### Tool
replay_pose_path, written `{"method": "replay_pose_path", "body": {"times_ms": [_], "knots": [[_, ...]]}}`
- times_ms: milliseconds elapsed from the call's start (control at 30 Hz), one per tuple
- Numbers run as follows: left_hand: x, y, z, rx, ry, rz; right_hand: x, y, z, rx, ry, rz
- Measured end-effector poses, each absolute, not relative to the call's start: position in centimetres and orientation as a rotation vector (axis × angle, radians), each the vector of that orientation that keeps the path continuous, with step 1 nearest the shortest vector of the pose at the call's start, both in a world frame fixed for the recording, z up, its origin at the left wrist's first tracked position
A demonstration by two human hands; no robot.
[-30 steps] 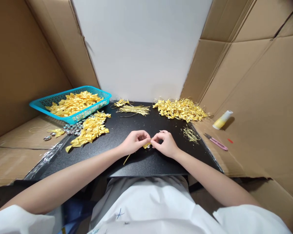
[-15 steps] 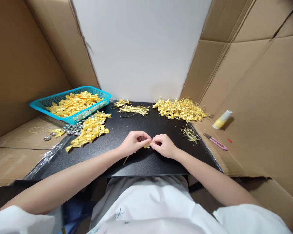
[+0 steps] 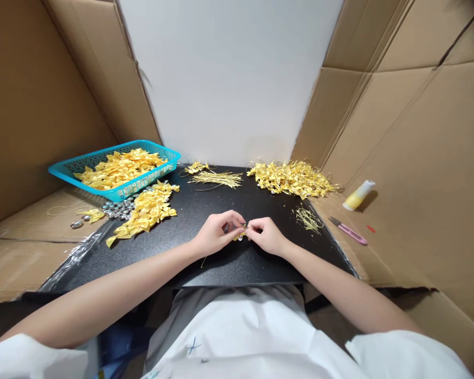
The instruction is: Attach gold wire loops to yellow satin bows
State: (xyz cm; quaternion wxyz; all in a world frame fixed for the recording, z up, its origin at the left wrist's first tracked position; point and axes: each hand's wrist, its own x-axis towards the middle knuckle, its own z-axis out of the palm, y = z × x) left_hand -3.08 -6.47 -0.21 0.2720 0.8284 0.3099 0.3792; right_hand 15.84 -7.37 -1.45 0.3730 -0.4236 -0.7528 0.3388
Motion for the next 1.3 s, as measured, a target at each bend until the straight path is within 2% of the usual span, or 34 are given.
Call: {"method": "replay_pose_path", "body": {"times_ms": [1300], "knots": [[-2.90, -6.01, 0.18, 2.071, 1.124, 0.950, 16.16, -7.84, -0.58, -1.019, -1.954, 0.992]]}}
